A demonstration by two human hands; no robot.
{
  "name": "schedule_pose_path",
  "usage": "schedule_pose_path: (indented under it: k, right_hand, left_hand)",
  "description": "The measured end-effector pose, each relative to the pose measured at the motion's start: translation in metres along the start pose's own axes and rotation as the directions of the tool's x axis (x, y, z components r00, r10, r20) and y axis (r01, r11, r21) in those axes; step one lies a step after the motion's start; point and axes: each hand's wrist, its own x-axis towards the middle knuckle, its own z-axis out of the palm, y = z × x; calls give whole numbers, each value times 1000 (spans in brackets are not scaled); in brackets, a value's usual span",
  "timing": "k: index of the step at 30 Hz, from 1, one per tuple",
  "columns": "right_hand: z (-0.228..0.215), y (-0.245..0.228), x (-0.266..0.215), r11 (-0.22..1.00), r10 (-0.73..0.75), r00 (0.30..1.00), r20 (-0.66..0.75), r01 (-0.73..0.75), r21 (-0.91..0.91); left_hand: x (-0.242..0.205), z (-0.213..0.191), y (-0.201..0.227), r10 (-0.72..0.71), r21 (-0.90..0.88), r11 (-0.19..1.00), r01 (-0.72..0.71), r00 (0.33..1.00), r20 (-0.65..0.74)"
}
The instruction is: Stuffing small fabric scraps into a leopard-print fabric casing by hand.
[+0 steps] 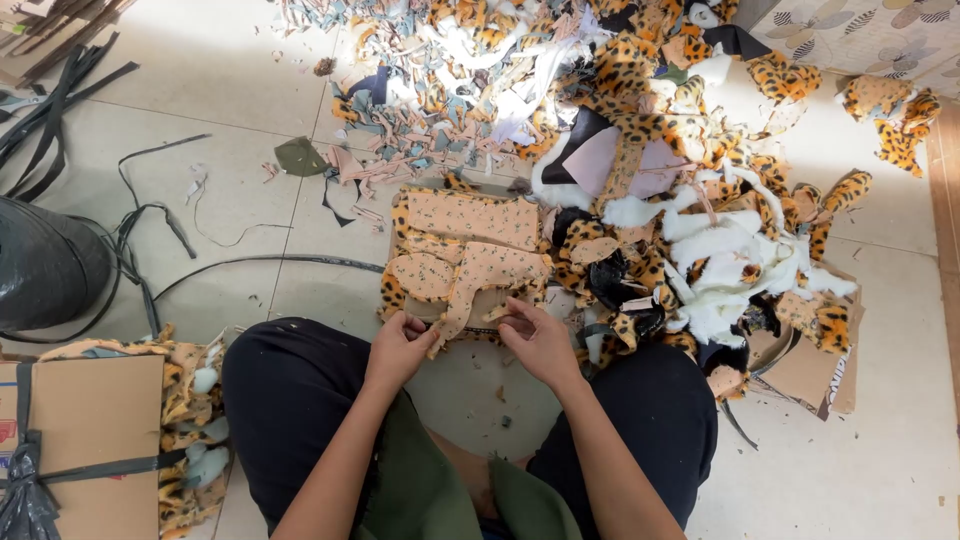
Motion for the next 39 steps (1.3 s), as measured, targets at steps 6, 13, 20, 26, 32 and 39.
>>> schedule_pose_path:
  k: [6, 13, 20, 26, 32, 39]
  right_hand:
    - [-12, -1, 11, 889, -256, 956, -141, 176, -424]
    - [-17, 10, 21, 829, -335, 935, -118, 233, -508]
    - [-18, 17, 33, 970, -195, 930, -313, 136, -200]
    - [-25, 5, 37, 995, -95, 957, -274, 86, -46]
    - [-29, 1, 38, 999, -15, 982, -187, 7, -43]
    - [-15, 26, 51, 955, -201, 948, -248, 134, -264]
  left_hand:
    - [3, -3, -6, 39, -77, 996, -40, 999, -21]
    - [-11, 7, 9, 60, -30, 998, -62, 996, -59]
    - [-8, 78, 55, 412, 249, 884, -395, 911, -17]
    - [26, 112, 62, 278, 137, 952, -272, 960, -23]
    - [10, 92, 72, 378, -26, 924, -381, 923, -77]
    - [27, 87, 54, 653, 595, 677, -432, 726, -216]
